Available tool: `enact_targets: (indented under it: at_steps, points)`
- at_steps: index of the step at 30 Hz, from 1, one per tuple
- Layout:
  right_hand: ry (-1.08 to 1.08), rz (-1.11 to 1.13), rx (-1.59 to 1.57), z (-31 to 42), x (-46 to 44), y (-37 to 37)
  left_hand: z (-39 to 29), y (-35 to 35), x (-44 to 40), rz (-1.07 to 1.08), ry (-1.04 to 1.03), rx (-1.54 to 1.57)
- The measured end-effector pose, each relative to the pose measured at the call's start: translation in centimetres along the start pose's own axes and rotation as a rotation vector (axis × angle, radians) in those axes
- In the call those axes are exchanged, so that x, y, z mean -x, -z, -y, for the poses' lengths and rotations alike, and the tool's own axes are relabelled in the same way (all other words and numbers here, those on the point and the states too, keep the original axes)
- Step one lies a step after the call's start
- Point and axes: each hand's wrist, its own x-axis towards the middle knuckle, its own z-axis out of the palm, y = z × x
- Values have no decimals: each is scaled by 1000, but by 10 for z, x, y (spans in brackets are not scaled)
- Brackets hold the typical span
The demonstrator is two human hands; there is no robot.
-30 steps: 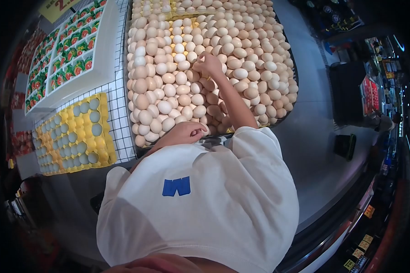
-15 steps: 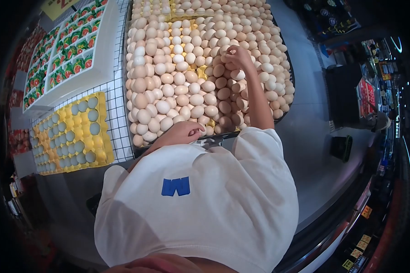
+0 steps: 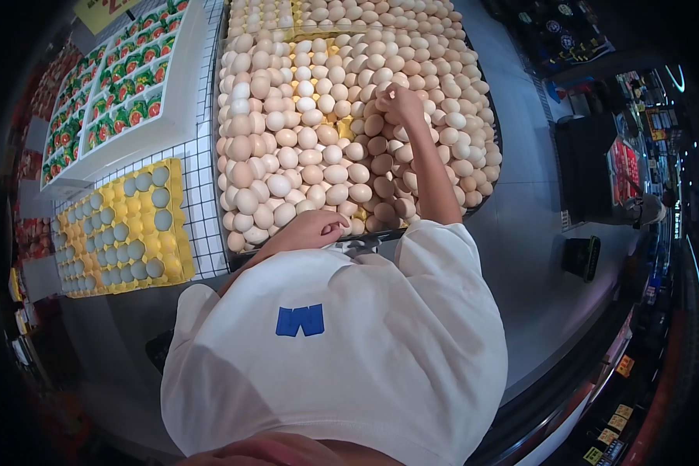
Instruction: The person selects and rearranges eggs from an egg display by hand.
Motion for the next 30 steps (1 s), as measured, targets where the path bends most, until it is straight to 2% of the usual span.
enact_targets:
  at_steps: [9,11,15,17,21,23,30]
  points:
    - [94,4,79,-15,-5,-9,7,-5,-1,-23,-27,46]
    - [57,-43,-158,-9,-5,0,6,-4,-1,-21,-17,52]
    - [96,-137,-238,14,-19,17,-5,1,1,1,35,52]
    - [349,-272,-161,19,-36,16,-4,0,1,2,32,54]
    - [416,-123,-119,29,-66,8,2,-2,1,-11,17,89]
    - [489,-152,-34,26,-89,-3,-3,6,-2,1,33,59]
    - [364,-133,-27,13,-93,-7,0,2,-2,18,15,57]
